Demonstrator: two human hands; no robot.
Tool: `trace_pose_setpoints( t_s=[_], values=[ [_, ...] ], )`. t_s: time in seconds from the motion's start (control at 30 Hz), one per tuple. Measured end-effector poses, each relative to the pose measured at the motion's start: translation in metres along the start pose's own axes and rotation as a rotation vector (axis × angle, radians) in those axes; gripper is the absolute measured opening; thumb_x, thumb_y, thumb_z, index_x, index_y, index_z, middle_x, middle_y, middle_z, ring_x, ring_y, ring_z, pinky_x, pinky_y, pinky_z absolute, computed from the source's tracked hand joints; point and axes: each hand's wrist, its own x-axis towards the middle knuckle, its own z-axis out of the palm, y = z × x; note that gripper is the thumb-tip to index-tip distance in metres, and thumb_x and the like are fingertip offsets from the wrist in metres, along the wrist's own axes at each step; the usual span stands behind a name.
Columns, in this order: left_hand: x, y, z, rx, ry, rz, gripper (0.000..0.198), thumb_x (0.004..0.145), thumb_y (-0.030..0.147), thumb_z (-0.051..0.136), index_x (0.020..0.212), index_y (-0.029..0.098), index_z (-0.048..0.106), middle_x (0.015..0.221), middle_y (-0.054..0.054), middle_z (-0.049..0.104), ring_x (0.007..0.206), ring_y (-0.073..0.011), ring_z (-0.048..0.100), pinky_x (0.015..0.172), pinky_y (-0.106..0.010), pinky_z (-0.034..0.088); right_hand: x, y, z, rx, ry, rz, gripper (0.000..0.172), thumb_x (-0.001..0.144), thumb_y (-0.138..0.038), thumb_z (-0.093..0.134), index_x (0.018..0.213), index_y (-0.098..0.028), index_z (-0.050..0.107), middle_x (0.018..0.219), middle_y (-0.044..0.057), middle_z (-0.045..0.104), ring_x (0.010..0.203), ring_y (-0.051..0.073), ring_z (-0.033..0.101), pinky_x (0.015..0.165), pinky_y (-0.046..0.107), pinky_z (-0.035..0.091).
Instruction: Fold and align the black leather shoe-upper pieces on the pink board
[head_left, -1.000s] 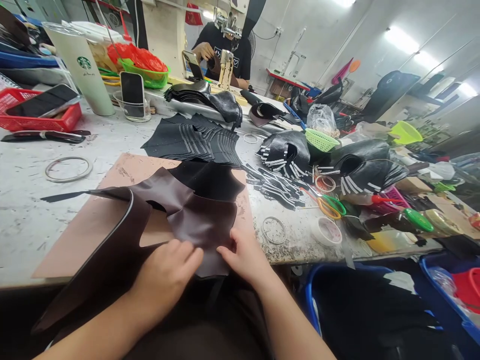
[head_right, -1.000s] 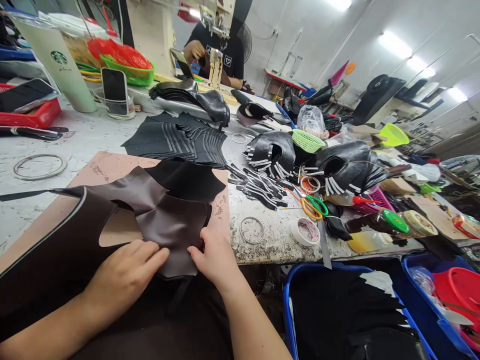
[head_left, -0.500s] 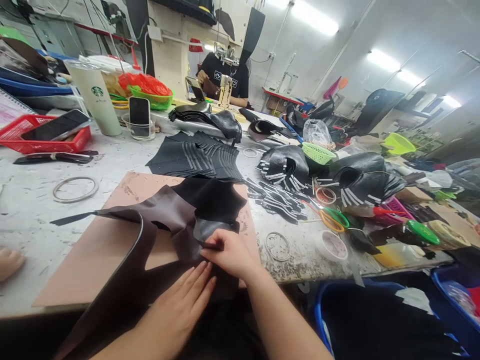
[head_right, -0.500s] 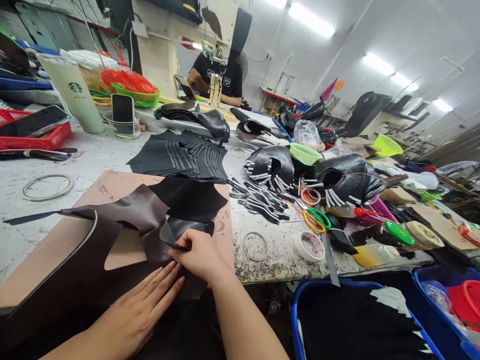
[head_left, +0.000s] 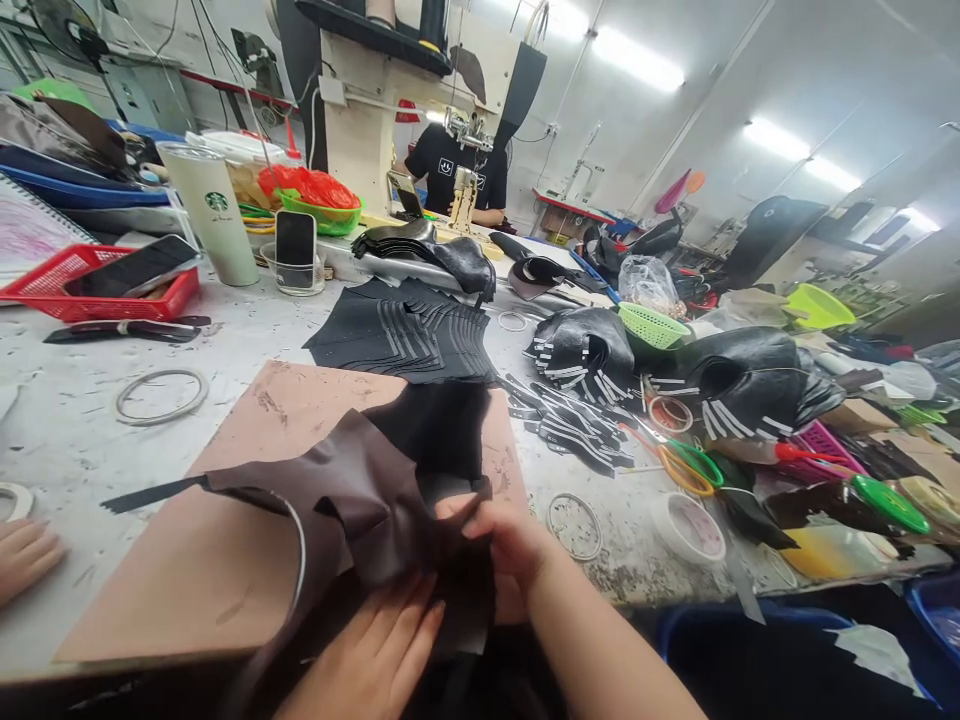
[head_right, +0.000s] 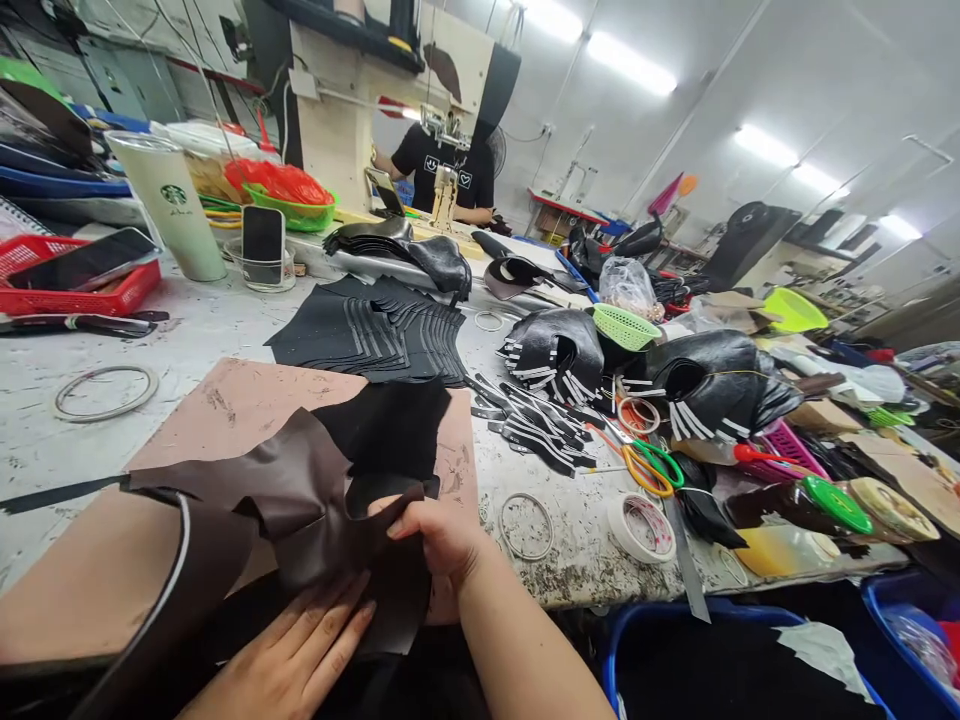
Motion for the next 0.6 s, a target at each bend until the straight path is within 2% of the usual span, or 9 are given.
trace_pose_setpoints(
  t_s=[0.07, 0.13, 0.2, 0.3, 0.37, 0.43, 0.5, 0.6],
  values=[
    [0.001, -0.001, -0.003, 0.022, 0.007, 0.012, 0.055, 0.069, 0.009, 0.039, 0.123, 0.016, 0.048, 0.124, -0.006, 0.058, 0.118, -0.0232, 0.047, 0.103, -0.039, 0.024, 0.001, -0.004, -0.002, -0.054, 0.012, -0.07, 0.017, 0.05, -0.032, 0.049, 0.06, -0.02, 0.048, 0.054, -0.003, 0.045, 0.049, 0.011, 0.039, 0.05, 0.023, 0.034],
    [0.004, -0.002, -0.005, 0.06, 0.009, 0.047, 0.057, 0.067, 0.007, 0.04, 0.123, 0.016, 0.049, 0.125, -0.008, 0.057, 0.119, -0.025, 0.047, 0.103, -0.041, 0.025, 0.002, -0.013, -0.005, -0.22, 0.126, -0.155, 0.017, 0.055, -0.032, 0.05, 0.068, -0.021, 0.046, 0.059, -0.003, 0.048, 0.056, 0.012, 0.045, 0.054, 0.023, 0.037],
    [0.009, -0.003, -0.007, 0.06, 0.001, 0.057, 0.051, 0.071, 0.01, 0.041, 0.12, 0.017, 0.052, 0.124, -0.008, 0.058, 0.118, -0.0258, 0.047, 0.102, -0.042, 0.025, 0.002, -0.024, -0.012, -0.407, 0.235, -0.211, 0.013, 0.061, -0.028, 0.053, 0.069, -0.021, 0.045, 0.061, -0.005, 0.047, 0.06, 0.012, 0.048, 0.057, 0.023, 0.038],
    [0.016, -0.003, -0.004, -0.024, 0.009, -0.009, 0.033, 0.078, 0.025, 0.046, 0.108, 0.021, 0.059, 0.124, -0.005, 0.059, 0.115, -0.0239, 0.049, 0.097, -0.038, 0.029, 0.003, -0.04, -0.026, -0.602, 0.301, -0.184, 0.01, 0.064, -0.021, 0.06, 0.07, -0.019, 0.052, 0.064, -0.005, 0.052, 0.062, 0.012, 0.049, 0.06, 0.023, 0.039],
    [0.021, -0.004, 0.001, -0.104, 0.013, -0.048, 0.027, 0.077, 0.036, 0.054, 0.1, 0.023, 0.062, 0.121, -0.003, 0.061, 0.107, -0.0221, 0.054, 0.091, -0.035, 0.034, 0.004, -0.048, -0.033, -0.726, 0.332, -0.155, 0.009, 0.065, -0.019, 0.064, 0.071, -0.018, 0.057, 0.066, -0.003, 0.057, 0.063, 0.012, 0.051, 0.06, 0.024, 0.04],
    [0.025, -0.006, 0.008, -0.176, -0.024, -0.058, 0.037, 0.072, 0.043, 0.059, 0.104, 0.024, 0.062, 0.118, -0.003, 0.063, 0.101, -0.0215, 0.056, 0.09, -0.034, 0.035, 0.005, -0.053, -0.036, -0.837, 0.361, -0.14, 0.009, 0.065, -0.018, 0.066, 0.071, -0.017, 0.06, 0.067, -0.002, 0.059, 0.065, 0.013, 0.053, 0.061, 0.024, 0.04],
    [0.028, -0.008, 0.015, -0.21, -0.054, -0.057, 0.059, 0.069, 0.045, 0.06, 0.122, 0.021, 0.052, 0.122, -0.005, 0.06, 0.11, -0.0237, 0.052, 0.1, -0.037, 0.03, 0.007, -0.057, -0.037, -0.928, 0.384, -0.13, 0.01, 0.064, -0.017, 0.069, 0.072, -0.017, 0.062, 0.067, -0.003, 0.06, 0.067, 0.014, 0.054, 0.061, 0.024, 0.04],
    [0.031, -0.012, 0.021, -0.198, -0.064, 0.022, 0.088, 0.068, 0.049, 0.058, 0.141, 0.012, 0.026, 0.143, -0.012, 0.038, 0.135, -0.0269, 0.025, 0.111, -0.042, 0.014, 0.012, -0.059, -0.037, -1.021, 0.393, -0.109, 0.011, 0.064, -0.017, 0.072, 0.071, -0.017, 0.063, 0.063, -0.004, 0.058, 0.063, 0.012, 0.053, 0.058, 0.023, 0.039]
  ],
)
